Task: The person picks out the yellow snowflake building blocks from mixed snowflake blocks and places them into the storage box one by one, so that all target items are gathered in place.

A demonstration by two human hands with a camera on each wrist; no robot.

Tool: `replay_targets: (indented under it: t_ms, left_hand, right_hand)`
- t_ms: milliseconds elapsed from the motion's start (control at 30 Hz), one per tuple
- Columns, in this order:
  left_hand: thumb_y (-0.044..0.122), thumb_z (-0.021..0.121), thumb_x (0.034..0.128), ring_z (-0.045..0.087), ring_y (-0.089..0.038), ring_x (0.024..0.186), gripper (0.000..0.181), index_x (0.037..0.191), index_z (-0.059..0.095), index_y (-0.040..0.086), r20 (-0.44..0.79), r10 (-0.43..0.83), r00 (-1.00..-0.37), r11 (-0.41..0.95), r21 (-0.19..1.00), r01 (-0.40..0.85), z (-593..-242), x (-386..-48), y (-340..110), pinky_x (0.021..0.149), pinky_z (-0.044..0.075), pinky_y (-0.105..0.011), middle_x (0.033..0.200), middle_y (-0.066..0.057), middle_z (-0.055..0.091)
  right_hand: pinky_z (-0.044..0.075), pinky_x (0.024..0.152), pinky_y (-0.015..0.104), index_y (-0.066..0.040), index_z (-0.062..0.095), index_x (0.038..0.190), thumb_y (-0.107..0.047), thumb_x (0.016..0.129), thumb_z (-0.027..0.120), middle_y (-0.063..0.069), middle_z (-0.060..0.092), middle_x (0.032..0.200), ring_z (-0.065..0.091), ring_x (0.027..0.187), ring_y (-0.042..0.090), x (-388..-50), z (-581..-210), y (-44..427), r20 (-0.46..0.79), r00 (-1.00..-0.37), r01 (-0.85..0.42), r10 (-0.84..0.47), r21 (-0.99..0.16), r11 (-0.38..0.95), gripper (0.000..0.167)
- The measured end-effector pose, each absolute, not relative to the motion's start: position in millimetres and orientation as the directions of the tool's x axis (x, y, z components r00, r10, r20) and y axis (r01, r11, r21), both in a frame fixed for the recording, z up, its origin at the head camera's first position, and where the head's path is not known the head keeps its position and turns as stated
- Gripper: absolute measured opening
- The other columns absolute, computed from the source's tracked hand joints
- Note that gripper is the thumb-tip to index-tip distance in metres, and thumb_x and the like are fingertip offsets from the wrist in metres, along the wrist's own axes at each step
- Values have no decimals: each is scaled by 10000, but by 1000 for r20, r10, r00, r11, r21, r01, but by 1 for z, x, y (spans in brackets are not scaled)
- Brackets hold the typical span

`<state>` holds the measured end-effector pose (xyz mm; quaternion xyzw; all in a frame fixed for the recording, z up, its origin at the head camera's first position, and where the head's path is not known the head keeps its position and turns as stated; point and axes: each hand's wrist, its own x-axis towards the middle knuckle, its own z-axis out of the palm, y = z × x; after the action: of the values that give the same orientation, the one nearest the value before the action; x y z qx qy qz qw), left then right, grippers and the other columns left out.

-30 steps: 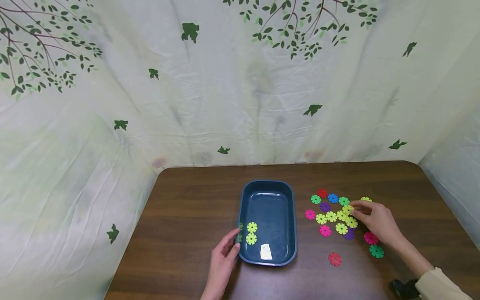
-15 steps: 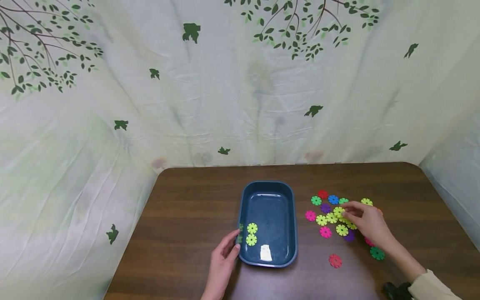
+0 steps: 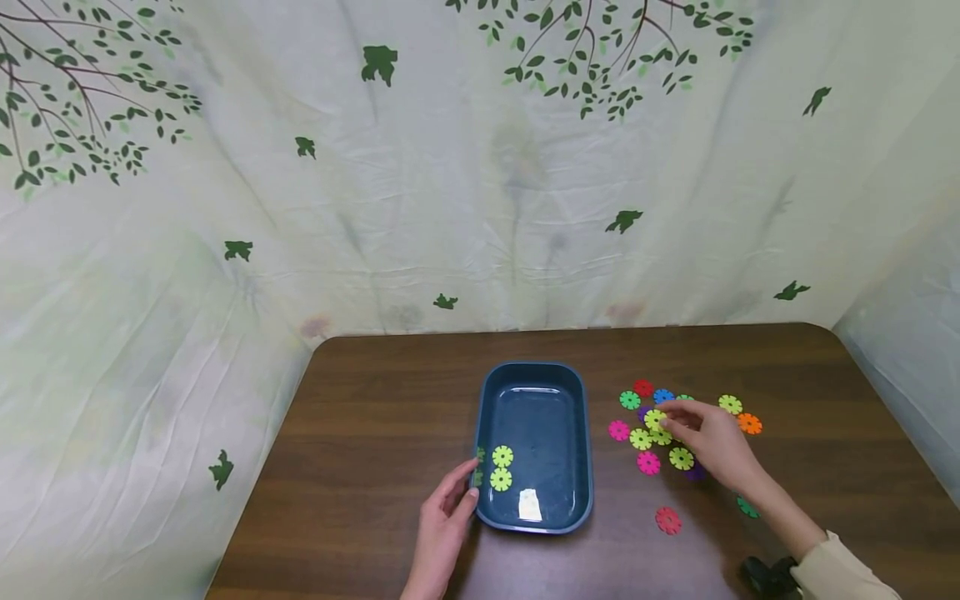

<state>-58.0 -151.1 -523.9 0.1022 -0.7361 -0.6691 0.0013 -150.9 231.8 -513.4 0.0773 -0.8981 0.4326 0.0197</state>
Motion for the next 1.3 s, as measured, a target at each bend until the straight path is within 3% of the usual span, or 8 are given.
replay_targets:
  t_ms: [267, 500, 900, 1300]
  left_hand:
    - [-1, 602, 930, 503, -277, 1285, 388, 1303, 634, 101, -140, -157, -978, 94, 983, -156, -524, -57, -152, 1054, 404, -375, 1370, -76, 568]
    - [3, 606, 928, 509, -281, 1279, 386, 1300, 637, 100, -133, -159, -978, 99, 984, -150, -525, -57, -152, 1056, 402, -396, 1364, -77, 573]
    - [11, 603, 933, 500, -267, 1290, 383, 1300, 638, 114, -134, -158, -978, 90, 985, -150, -524, -58, -151, 1064, 394, -392, 1371, -70, 568]
    - [15, 597, 941, 484, -266, 1303, 379, 1303, 637, 121, -146, -153, -977, 74, 985, -158, -524, -57, -151, 1060, 400, -376, 1381, -74, 559]
  right_hand:
    - [539, 632, 264, -122, 718, 1122, -137, 922, 698, 5, 701, 930, 656, 811, 182, -155, -502, 215, 136, -980, -198, -148, -771, 605, 202]
    - [550, 671, 262, -78, 710, 1133, -129, 920, 699, 29, 709, 973, 659, 812, 234, -157, -492, 199, 150, -970, -232, -191, -809, 540, 220]
    - [554, 693, 275, -161, 708, 1125, -156, 922, 700, -19, 687, 993, 630, 826, 185, -161, -475, 175, 155, -962, -254, -226, -817, 518, 203]
    - [562, 681, 278, -150, 716, 1120, -117, 911, 708, -16, 689, 1010, 638, 828, 184, -165, -467, 147, 162, -953, -269, -255, -837, 476, 212]
